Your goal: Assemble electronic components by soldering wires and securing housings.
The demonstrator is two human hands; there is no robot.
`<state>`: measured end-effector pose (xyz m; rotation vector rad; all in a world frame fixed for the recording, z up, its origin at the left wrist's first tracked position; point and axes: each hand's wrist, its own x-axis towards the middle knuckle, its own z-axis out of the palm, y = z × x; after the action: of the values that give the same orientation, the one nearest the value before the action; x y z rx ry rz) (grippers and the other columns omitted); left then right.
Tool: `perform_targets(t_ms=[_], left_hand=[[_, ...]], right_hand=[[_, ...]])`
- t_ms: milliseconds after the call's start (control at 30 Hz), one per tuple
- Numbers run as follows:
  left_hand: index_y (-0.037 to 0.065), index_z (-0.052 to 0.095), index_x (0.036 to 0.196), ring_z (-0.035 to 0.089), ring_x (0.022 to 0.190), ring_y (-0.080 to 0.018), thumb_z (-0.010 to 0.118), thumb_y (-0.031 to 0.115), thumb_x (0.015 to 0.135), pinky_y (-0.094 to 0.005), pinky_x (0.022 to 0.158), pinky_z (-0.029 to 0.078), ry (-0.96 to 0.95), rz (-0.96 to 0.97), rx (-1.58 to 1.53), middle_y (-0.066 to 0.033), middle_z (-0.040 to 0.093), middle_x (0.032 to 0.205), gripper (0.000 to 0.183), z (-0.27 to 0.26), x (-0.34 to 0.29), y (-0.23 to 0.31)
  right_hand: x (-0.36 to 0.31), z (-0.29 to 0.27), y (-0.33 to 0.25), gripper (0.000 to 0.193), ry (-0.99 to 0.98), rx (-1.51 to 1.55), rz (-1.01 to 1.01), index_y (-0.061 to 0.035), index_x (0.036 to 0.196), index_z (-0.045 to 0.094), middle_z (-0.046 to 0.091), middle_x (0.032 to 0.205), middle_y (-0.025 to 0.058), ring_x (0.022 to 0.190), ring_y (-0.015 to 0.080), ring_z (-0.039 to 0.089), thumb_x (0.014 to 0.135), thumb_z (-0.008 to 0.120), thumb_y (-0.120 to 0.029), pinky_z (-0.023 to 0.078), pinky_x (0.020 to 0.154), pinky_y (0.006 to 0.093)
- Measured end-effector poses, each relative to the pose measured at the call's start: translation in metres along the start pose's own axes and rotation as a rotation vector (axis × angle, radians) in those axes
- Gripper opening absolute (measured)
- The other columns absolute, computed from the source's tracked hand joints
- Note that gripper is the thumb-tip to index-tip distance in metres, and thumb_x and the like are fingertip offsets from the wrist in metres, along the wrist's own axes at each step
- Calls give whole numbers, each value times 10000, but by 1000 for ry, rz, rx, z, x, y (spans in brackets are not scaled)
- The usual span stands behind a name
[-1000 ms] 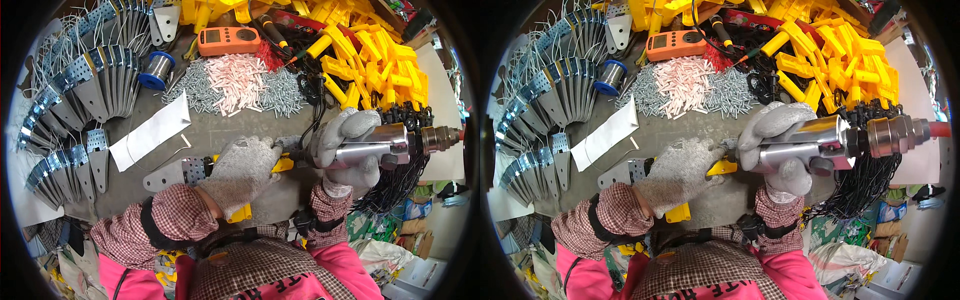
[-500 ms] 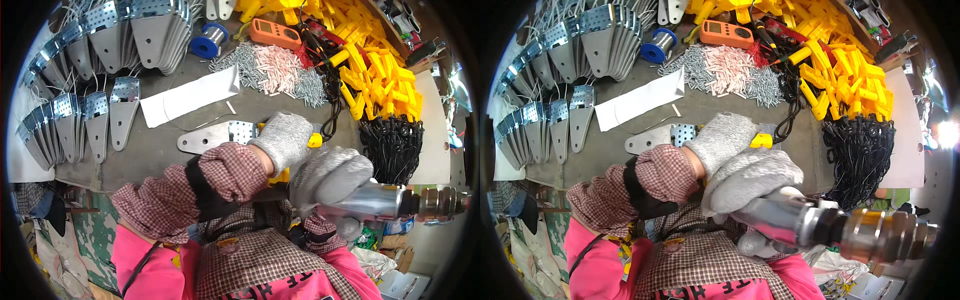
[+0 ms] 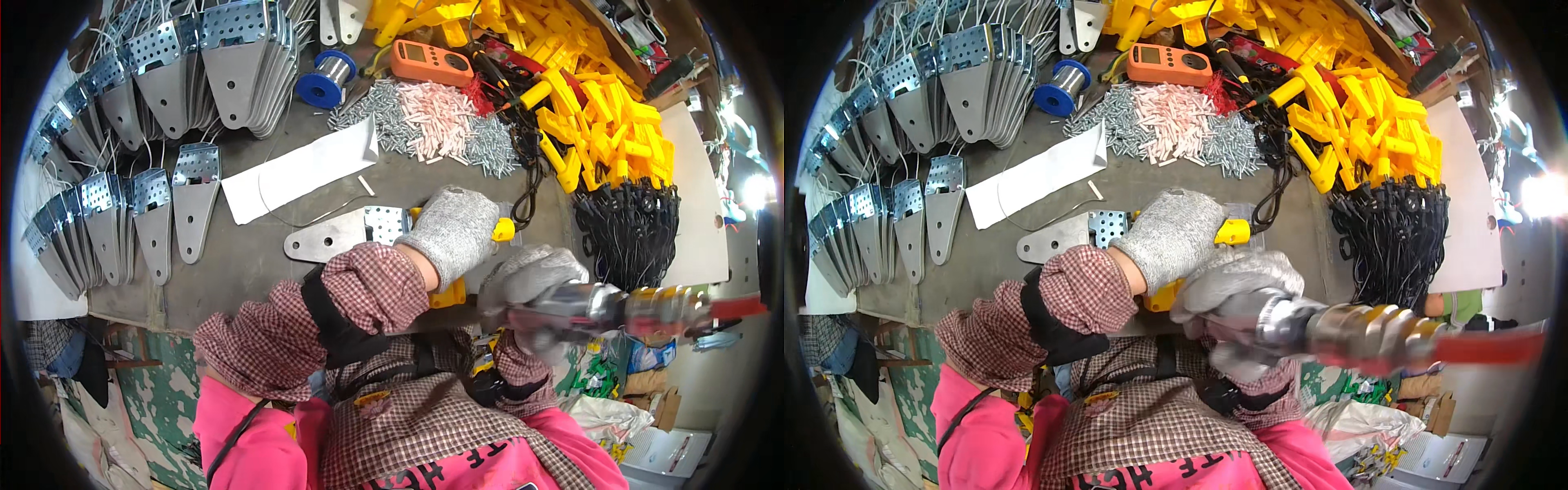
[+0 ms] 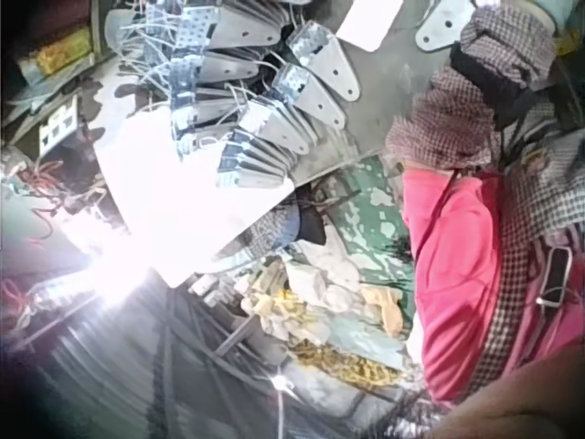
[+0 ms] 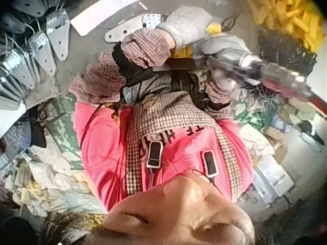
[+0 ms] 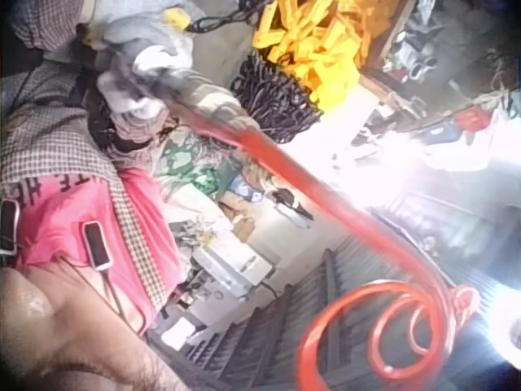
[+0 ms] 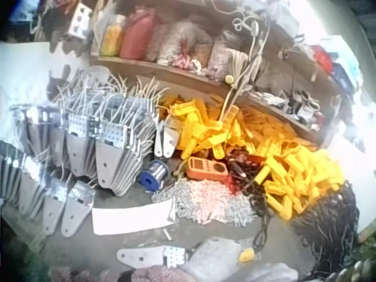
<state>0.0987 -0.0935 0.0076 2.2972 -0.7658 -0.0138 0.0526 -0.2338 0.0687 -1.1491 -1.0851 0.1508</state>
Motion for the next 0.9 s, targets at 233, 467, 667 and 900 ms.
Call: perform_targets(t_ms=[233, 467, 667, 900], left_hand=[[46, 718, 943, 690, 853, -378, 733, 343, 822, -482, 803, 532, -11, -9, -16, -194, 703, 857, 321, 2, 3, 0], [30, 691, 1011, 691, 861, -368, 733, 335, 829, -475, 809, 533, -73, -43, 81, -188, 704, 874, 358, -13, 2, 4], [-3, 588, 1272, 614, 1113, -399, 707, 424, 878, -473, 976, 492, -45, -162, -35, -220, 663, 1147, 593, -59, -51, -17], [-20, 529, 1358, 572, 1157, -437, 761, 512, 824, -475, 991, 475, 152, -182, -9, -204, 614, 1239, 789, -53, -73, -41]], right_hand=[[23, -12, -17, 329, -122, -33, 70, -18, 905, 679, 674, 798, 135, 635, 255, 675, 833, 771, -325, 557, 599, 388], [32, -20, 11, 371, -260, 167, -134, 33, 764, 601, 647, 654, 164, 494, 264, 649, 802, 818, -266, 565, 463, 381], [58, -29, -1, 340, 2, 52, -32, -7, 887, 554, 629, 692, 107, 547, 194, 638, 838, 778, -259, 533, 469, 295], [72, -13, 41, 478, 530, 35, 297, 3, 1125, 513, 595, 737, 122, 593, 176, 605, 791, 709, -277, 549, 606, 308]])
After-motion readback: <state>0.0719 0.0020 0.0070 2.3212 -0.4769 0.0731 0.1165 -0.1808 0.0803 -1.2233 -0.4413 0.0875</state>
